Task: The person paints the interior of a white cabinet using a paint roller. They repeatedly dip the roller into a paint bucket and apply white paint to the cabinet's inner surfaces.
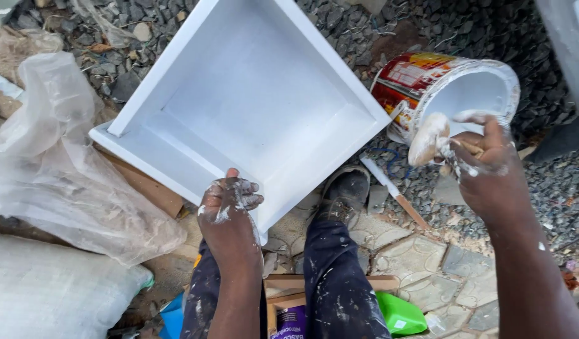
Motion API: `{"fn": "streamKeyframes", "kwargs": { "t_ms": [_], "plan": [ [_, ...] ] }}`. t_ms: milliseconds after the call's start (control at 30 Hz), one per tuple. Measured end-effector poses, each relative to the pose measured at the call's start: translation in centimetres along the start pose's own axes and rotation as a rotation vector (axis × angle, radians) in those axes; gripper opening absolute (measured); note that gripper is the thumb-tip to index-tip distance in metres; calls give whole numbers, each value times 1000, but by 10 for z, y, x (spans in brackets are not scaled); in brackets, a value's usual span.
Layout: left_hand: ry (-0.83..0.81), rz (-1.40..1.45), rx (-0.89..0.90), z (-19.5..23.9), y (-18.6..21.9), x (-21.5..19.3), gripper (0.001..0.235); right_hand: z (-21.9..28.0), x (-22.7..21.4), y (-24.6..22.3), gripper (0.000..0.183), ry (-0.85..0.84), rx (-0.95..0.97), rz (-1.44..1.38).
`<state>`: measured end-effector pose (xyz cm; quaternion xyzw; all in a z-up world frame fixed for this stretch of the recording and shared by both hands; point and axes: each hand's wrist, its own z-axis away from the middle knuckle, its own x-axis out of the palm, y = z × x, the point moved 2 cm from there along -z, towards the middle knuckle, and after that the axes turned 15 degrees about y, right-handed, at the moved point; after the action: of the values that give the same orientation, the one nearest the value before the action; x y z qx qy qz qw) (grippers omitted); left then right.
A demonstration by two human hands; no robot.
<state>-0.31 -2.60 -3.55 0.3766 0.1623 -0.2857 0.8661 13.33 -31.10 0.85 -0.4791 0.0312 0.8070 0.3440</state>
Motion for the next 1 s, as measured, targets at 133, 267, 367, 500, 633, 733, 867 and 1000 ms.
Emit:
{"fn": "streamKeyframes", "kwargs": {
  "t_ms": [133, 267, 367, 500, 633, 733, 867, 1000],
  "plan": [
    [-269, -213, -45, 43, 0, 21, 26, -63, 14, 73, 32, 240, -351, 236],
    [-367, -236, -25, 65, -7, 27, 18, -80, 29, 60, 40, 241, -41, 81],
    [-327, -267, -90, 61, -20, 28, 38, -115, 55, 84, 39, 241, 26, 109],
    [-252, -310, -94, 60, -25, 28, 10, -176, 100, 149, 30, 303, -290, 344],
    [-205, -334, -135, 61, -30, 26, 45, -184, 106, 153, 38, 277, -281, 349],
    [-171, -384, -133, 68, -20, 30, 17, -166, 90, 127, 38, 276, -275, 307],
    [-313, -324, 1, 71, -24, 26, 23, -127, 51, 81, 32, 127, 339, -301],
    [-337, -399, 3, 87, -21, 15, 21, -109, 33, 85, 30, 58, 805, -740]
  ]
}}
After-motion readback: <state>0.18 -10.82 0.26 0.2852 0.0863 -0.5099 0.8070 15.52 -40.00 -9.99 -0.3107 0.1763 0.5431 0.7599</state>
